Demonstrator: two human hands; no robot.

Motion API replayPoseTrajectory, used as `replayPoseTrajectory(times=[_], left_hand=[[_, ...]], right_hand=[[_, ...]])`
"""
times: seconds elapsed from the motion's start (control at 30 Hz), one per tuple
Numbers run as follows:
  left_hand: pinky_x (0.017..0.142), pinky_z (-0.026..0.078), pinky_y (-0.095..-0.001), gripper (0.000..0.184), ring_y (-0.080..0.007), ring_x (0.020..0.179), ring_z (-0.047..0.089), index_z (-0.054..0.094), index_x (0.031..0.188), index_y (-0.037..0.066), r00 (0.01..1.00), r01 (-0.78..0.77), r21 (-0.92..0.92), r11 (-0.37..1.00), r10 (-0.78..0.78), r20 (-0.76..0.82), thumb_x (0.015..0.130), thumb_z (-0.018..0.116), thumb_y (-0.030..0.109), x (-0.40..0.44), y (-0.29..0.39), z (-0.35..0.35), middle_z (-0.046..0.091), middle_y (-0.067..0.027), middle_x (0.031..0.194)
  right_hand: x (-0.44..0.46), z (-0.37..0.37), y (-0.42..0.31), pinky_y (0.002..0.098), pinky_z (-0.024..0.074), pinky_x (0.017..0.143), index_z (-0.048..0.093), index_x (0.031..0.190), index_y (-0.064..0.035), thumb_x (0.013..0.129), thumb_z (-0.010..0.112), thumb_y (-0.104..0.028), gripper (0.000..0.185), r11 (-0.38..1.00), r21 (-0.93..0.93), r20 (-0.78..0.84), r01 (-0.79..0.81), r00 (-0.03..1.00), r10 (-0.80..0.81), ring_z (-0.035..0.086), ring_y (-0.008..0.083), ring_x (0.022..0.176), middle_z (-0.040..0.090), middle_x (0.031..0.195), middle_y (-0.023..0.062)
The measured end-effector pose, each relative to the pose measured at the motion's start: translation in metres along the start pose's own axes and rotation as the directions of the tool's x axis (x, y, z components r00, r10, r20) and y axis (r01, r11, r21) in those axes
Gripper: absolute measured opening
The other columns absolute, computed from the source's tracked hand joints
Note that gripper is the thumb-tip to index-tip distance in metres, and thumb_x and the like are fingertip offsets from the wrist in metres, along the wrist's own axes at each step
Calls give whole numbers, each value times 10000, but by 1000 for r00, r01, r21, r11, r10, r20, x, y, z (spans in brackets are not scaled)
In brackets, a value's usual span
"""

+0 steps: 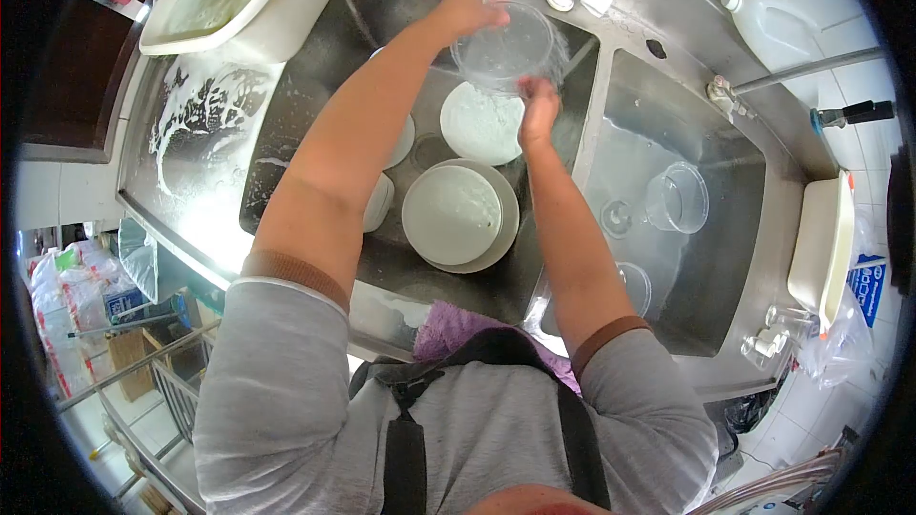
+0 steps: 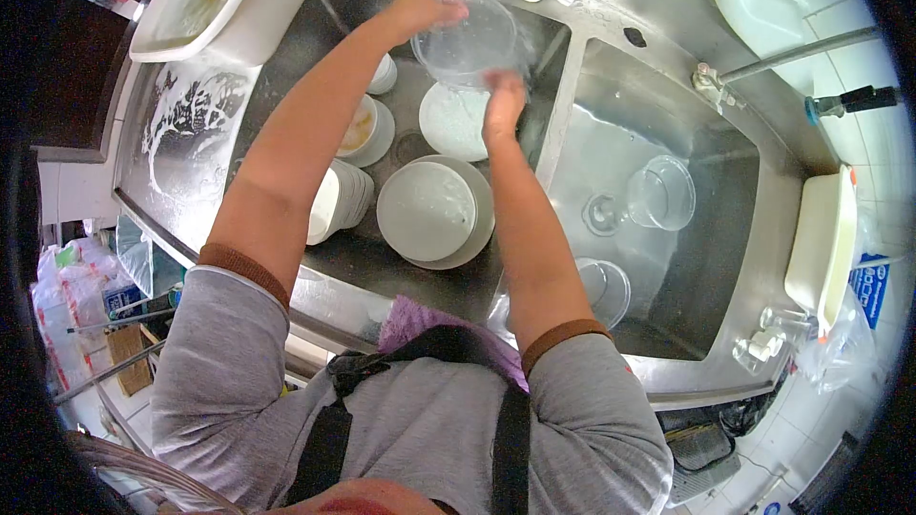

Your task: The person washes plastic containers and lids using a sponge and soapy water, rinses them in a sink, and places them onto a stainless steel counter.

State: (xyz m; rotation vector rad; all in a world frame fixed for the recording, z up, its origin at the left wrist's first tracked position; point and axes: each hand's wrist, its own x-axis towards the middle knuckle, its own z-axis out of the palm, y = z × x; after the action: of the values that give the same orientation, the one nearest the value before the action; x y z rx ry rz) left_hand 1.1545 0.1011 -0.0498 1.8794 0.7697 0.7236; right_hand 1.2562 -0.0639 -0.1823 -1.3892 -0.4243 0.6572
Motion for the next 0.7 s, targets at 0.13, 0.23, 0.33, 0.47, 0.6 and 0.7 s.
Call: replayPoseTrajectory(times=[0.13, 0.23, 0.33, 0.47, 0.6, 0.7], left_hand=[[693, 483, -278, 319, -126, 762, 603, 683, 1022, 64, 889, 282, -24, 959, -252, 381, 787, 731, 274, -1, 12, -13, 662, -19, 899], [727, 485, -298, 364, -142, 829, 603, 685, 1020, 68, 874, 285, 122, 951, -310, 373, 769, 742, 326, -2, -1, -7, 662, -40, 944], [761, 479, -309, 431, -169, 901, 596, 683, 1037, 60, 864, 312, 39, 949, -301, 404, 757, 748, 381, -15, -8, -4, 656, -70, 991], [784, 479, -309, 451, -176, 928, 597, 675, 1067, 67, 834, 475, -117, 872, -404, 377, 756, 757, 382, -27, -9, -5, 654, -78, 1024], [796, 485, -340, 468, -199, 941, 610, 642, 1124, 48, 843, 396, 57, 917, -387, 375, 777, 750, 343, -45, -7, 19, 653, -97, 1059], [729, 477, -354, 374, -242, 927, 604, 648, 1103, 85, 958, -186, 144, 972, 212, -194, 823, 691, 330, -45, 16, 72, 644, -107, 996]], right_hand=[[4, 4, -24, 317, 426, 822, 588, 774, -30, 913, 515, -458, 456, 835, 496, 49, -240, 967, 249, 548, 205, 881, 599, 862, 81], [-12, 1, -49, 306, 418, 842, 553, 742, -74, 911, 519, -505, 464, 817, 521, 196, -248, 966, 169, 535, 188, 838, 562, 817, 53], [-8, -3, -45, 320, 413, 888, 582, 891, -64, 897, 583, -438, 375, 854, 446, 287, -269, 946, 148, 542, 194, 926, 593, 904, 61], [-15, 0, -47, 328, 431, 888, 624, 1035, -53, 849, 695, -259, 287, 935, 328, 199, -131, 978, 67, 562, 184, 963, 631, 1011, 73], [-26, -44, -89, 371, 532, 816, 620, 1052, -32, 872, 655, -143, 214, 910, 278, 446, -306, 881, 160, 654, 264, 892, 620, 1077, 68], [-36, -94, -144, 342, 535, 791, 640, 1018, -23, 869, 645, -98, 167, 996, 75, 291, 49, 954, -69, 656, 224, 866, 648, 1012, 77]])
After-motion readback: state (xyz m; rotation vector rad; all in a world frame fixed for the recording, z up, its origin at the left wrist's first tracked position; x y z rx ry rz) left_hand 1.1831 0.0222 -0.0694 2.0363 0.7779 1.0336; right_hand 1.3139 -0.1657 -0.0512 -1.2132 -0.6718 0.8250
